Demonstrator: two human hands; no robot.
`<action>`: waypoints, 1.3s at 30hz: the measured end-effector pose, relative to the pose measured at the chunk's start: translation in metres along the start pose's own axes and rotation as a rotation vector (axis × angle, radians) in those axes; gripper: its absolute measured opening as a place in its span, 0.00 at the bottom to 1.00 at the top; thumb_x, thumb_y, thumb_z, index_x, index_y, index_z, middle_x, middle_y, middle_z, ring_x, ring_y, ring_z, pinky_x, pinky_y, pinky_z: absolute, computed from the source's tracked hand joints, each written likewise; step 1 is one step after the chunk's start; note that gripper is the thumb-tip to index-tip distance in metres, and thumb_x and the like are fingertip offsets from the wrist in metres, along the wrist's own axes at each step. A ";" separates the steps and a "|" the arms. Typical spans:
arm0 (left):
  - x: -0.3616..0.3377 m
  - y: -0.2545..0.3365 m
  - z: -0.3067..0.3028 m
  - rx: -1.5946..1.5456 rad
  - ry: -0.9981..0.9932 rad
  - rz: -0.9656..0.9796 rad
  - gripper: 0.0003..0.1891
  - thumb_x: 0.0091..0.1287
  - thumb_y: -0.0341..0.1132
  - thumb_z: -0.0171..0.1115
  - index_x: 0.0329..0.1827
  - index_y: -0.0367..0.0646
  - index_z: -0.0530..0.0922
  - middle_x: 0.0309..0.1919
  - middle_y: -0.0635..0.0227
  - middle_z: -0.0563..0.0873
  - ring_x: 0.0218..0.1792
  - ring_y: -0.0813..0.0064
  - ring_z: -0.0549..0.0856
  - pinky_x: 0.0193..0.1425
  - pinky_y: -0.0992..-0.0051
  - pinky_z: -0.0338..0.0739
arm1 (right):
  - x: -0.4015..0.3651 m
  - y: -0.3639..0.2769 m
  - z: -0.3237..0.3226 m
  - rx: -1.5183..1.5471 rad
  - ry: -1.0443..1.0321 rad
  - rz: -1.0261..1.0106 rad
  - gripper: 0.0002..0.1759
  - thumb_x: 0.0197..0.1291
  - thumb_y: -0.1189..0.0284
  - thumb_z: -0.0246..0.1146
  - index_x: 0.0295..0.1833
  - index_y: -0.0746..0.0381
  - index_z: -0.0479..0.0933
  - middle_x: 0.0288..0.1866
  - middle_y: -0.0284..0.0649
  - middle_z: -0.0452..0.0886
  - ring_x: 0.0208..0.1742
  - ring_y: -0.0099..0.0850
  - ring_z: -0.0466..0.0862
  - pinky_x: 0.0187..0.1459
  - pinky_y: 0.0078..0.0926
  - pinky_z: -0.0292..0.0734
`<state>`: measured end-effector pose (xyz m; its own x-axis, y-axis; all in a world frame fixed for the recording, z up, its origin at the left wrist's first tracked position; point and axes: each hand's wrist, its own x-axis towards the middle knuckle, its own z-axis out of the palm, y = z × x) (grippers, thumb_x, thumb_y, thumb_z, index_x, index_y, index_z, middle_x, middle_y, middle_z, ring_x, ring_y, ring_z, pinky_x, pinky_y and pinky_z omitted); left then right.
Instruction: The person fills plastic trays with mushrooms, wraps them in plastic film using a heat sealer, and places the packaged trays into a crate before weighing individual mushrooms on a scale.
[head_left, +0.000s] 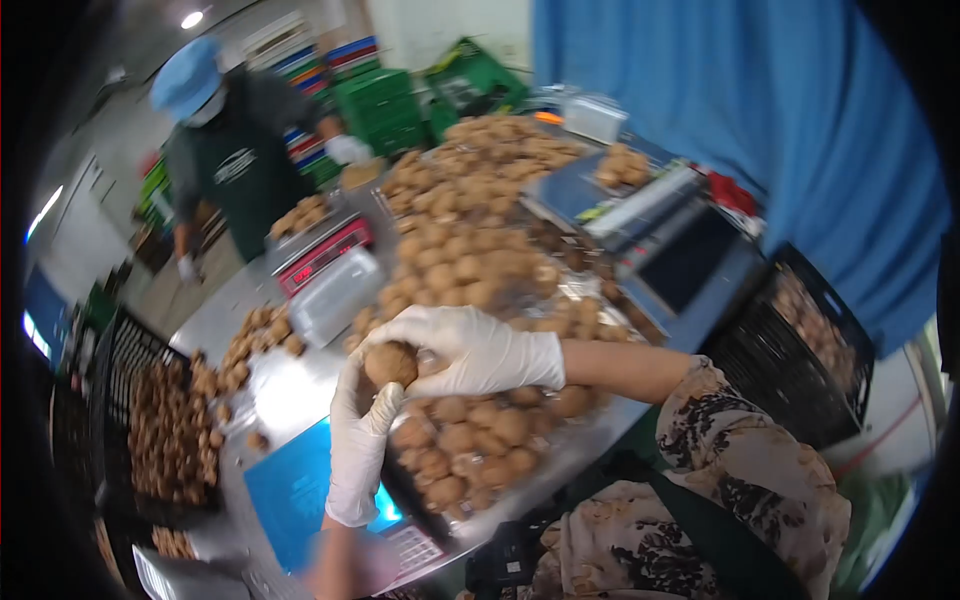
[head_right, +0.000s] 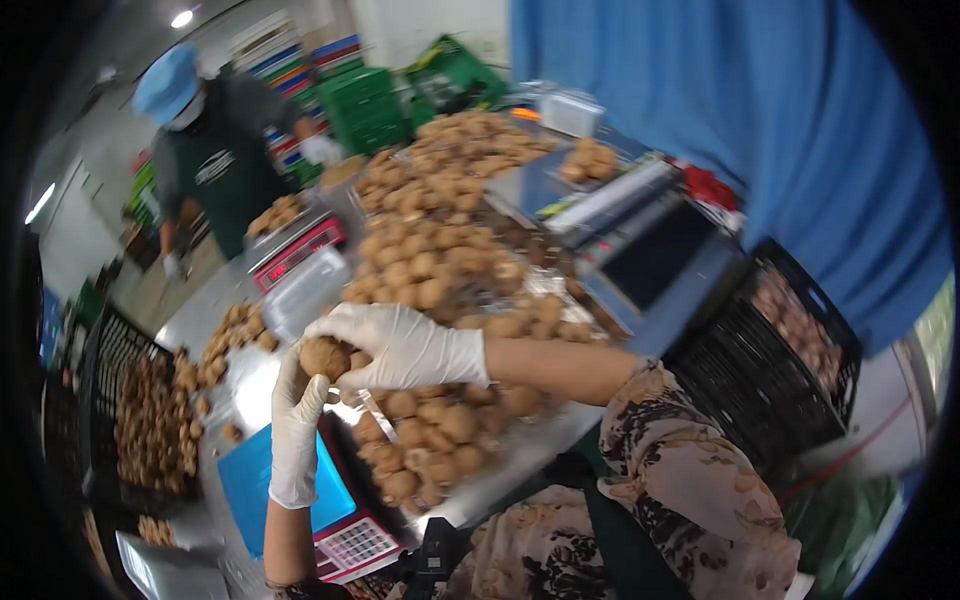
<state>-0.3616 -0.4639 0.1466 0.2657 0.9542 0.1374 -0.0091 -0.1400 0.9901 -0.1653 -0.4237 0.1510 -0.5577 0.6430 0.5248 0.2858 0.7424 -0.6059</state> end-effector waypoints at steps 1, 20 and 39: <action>0.004 -0.001 0.030 -0.089 -0.028 -0.030 0.33 0.65 0.36 0.67 0.69 0.33 0.63 0.60 0.58 0.75 0.61 0.69 0.75 0.66 0.70 0.70 | -0.029 -0.004 -0.019 -0.082 0.031 0.032 0.30 0.54 0.61 0.68 0.60 0.60 0.71 0.51 0.47 0.76 0.52 0.45 0.79 0.54 0.36 0.75; 0.217 -0.091 0.351 0.177 -0.312 0.129 0.20 0.66 0.37 0.65 0.57 0.34 0.74 0.45 0.63 0.83 0.47 0.76 0.80 0.53 0.76 0.75 | -0.296 0.126 -0.282 -0.429 0.372 0.479 0.29 0.52 0.61 0.69 0.59 0.56 0.73 0.51 0.44 0.78 0.53 0.44 0.79 0.54 0.36 0.74; 0.442 -0.140 0.462 0.773 -0.179 0.506 0.18 0.58 0.43 0.68 0.40 0.35 0.81 0.42 0.53 0.82 0.46 0.57 0.81 0.53 0.66 0.74 | -0.247 0.390 -0.452 -0.666 0.149 0.572 0.28 0.53 0.57 0.65 0.58 0.60 0.75 0.51 0.47 0.78 0.55 0.45 0.77 0.58 0.39 0.71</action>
<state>0.2029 -0.1447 0.0552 0.5503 0.6861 0.4758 0.4616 -0.7249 0.5114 0.4363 -0.2080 0.0555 -0.0969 0.9321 0.3490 0.9091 0.2256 -0.3502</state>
